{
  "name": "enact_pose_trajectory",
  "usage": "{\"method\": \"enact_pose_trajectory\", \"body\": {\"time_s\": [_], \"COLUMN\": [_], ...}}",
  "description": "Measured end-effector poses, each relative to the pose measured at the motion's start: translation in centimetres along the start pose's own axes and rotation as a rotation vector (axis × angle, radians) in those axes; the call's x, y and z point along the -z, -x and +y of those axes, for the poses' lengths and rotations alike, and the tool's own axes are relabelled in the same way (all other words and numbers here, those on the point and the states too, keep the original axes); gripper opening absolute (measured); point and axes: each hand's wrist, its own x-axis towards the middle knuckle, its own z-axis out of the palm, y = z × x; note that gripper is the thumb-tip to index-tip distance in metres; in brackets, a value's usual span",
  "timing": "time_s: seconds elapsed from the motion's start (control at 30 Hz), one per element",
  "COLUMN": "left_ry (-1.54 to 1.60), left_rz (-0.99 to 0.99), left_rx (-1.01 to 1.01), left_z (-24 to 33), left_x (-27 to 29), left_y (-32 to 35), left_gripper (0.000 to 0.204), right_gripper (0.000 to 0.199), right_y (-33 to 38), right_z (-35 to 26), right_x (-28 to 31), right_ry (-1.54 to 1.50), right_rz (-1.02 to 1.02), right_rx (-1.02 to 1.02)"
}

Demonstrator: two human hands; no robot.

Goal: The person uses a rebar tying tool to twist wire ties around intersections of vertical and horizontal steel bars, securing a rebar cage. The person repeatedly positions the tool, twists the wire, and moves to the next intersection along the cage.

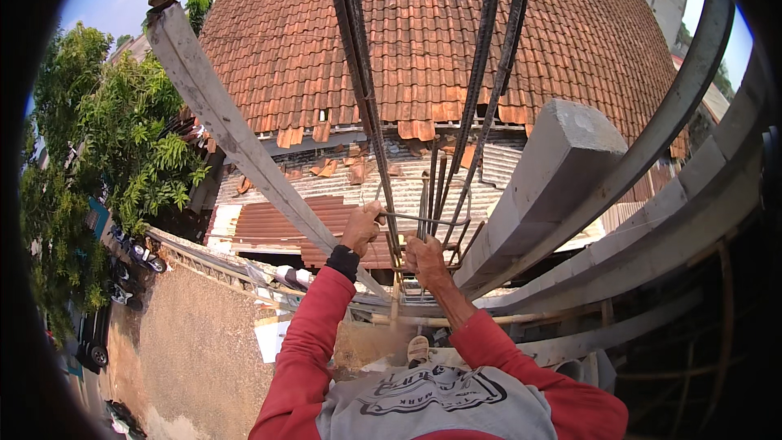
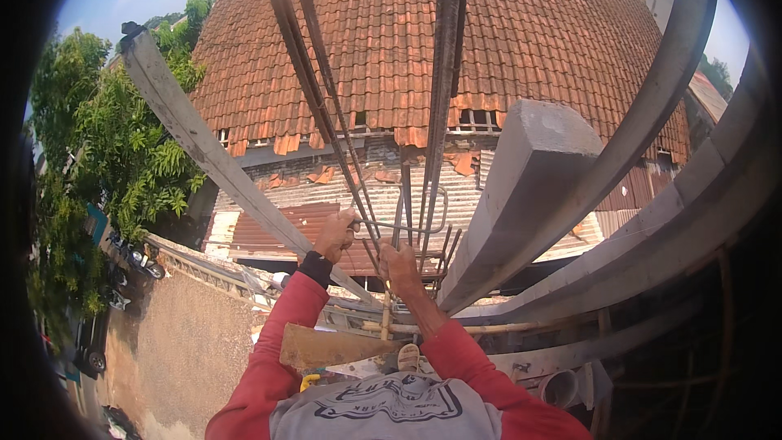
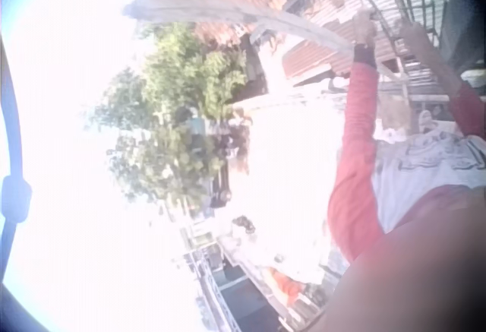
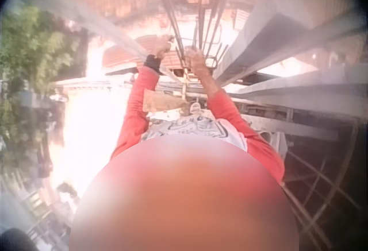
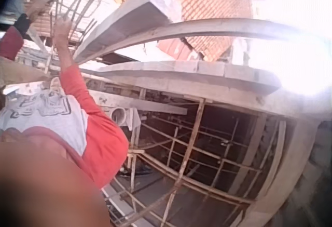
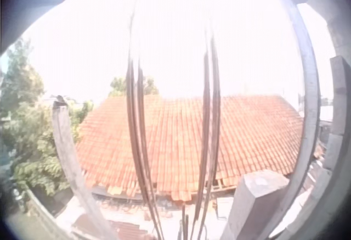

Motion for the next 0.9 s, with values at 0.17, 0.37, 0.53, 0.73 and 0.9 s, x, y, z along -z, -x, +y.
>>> {"method": "enact_pose_trajectory", "body": {"time_s": [0.17,0.37,0.53,0.73,0.9], "left_ry": [-0.01,-0.027,0.054,0.037,0.063], "left_rz": [-0.018,-0.029,-0.07,-0.051,-0.029], "left_rx": [0.031,-0.049,-0.044,-0.059,-0.031], "left_z": [-0.3,-0.7,-1.1,-1.5,-1.4], "left_x": [0.2,0.2,-0.2,0.2,-0.3], "left_y": [0.3,0.4,0.3,-0.2,-0.2], "left_gripper": [0.034,0.038,0.038,0.038,0.037], "right_gripper": [0.019,0.017,0.025,0.03,0.017], "right_y": [4.8,18.8,17.3,12.9,8.6], "right_z": [2.1,2.8,-4.7,-12.6,-15.4], "right_x": [1.9,3.7,2.0,-0.6,-0.8], "right_ry": [0.196,0.922,1.102,0.285,0.099], "right_rz": [0.12,0.17,0.295,0.252,0.312], "right_rx": [-0.309,0.274,0.481,-0.076,0.012]}}
